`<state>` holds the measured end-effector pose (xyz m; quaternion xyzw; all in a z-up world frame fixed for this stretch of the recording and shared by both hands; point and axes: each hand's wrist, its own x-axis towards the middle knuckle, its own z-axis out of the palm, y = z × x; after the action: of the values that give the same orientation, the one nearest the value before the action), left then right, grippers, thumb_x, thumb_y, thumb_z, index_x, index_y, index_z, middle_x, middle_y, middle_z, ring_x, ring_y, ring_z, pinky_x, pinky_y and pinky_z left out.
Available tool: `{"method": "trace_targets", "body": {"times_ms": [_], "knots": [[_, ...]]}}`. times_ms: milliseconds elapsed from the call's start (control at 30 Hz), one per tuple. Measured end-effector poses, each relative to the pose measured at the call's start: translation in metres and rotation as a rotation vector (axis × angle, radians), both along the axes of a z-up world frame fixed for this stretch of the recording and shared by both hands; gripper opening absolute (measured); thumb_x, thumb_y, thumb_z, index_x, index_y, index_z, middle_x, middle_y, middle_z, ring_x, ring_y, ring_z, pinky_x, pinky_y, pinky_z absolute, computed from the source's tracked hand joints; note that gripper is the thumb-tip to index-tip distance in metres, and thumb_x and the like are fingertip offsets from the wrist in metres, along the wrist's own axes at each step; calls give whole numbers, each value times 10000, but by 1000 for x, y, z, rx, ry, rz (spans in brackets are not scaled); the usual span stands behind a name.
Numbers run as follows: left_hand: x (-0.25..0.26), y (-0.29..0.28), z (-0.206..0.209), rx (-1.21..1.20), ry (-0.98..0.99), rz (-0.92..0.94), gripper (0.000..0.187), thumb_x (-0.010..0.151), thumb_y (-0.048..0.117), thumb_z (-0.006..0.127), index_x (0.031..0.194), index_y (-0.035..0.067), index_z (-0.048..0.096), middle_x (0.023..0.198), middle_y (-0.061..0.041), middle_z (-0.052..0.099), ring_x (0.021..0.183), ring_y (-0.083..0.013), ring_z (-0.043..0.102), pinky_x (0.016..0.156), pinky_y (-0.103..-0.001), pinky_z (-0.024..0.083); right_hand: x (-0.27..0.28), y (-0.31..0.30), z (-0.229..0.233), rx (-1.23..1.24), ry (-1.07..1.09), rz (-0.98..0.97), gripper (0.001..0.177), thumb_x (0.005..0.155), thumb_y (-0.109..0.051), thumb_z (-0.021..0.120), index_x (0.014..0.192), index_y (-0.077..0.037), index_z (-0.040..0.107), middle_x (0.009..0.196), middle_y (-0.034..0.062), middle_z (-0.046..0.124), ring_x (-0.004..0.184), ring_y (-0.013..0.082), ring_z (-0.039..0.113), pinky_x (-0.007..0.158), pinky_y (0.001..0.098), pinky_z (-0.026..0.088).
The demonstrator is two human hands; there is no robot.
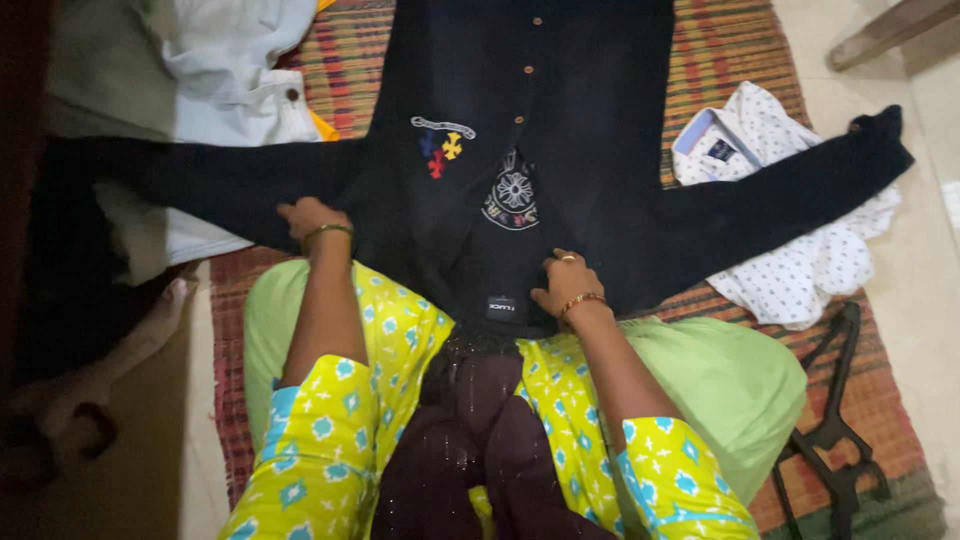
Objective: The person sits on a mat and folds a black long-sleeved shirt, then places it on a hanger and buttons the front placket. The shirt is then lifted and moved out of view.
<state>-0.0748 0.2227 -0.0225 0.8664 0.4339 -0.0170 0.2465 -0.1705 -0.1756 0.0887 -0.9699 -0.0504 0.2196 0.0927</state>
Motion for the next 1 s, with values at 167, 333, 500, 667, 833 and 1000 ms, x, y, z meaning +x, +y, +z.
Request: {"method": "trace_targets", "body": {"times_ms": [167,333,500,667,833,1000], "knots": [[-7,-4,2,-107,-325,164,269,897,120,668,1160,77,707,1206,-233,594,1013,-433,684,945,-504,528,2,-16,-6,157,-15,-42,568,798,-343,811,1286,-89,674,1427,173,590,1346,347,536,1118,434,441],[-52,-46,71,133,-709,-353,367,773,15,750,1138,46,725,1133,-203,600,965,-366,653,805,-431,557,3,-31,16,363,-139,-129,546,748,-327,843,1211,-69,711,1282,184,678,1196,349,632,1033,431,488],[-79,-87,125,-209,-904,-656,316,900,-73,713,1189,54,726,1031,-102,642,787,-205,629,680,-270,504,1,-60,74,322,-290,-352,467,778,-342,834,1148,-71,744,1051,177,754,990,329,729,892,422,566],[-91,-127,151,-75,-946,-851,222,981,-57,710,1183,27,742,954,-83,647,798,-170,614,712,-298,486,-20,-98,104,426,-503,-443,421,790,-359,832,1093,-79,751,987,145,769,921,294,756,819,399,588],[-122,-203,165,-364,-765,-1094,121,1040,0,684,1157,-9,713,1055,-97,676,887,-161,667,768,-276,512,-34,-127,117,483,-643,-611,323,802,-339,832,992,-86,767,802,91,760,740,242,755,684,361,570],[-140,-298,200,-470,-782,-1321,140,1054,9,682,1190,-18,699,1053,-115,688,910,-175,690,829,-279,541,-54,-161,120,781,-886,-736,235,848,-238,822,993,-67,751,810,45,777,755,106,784,703,259,597]]}}
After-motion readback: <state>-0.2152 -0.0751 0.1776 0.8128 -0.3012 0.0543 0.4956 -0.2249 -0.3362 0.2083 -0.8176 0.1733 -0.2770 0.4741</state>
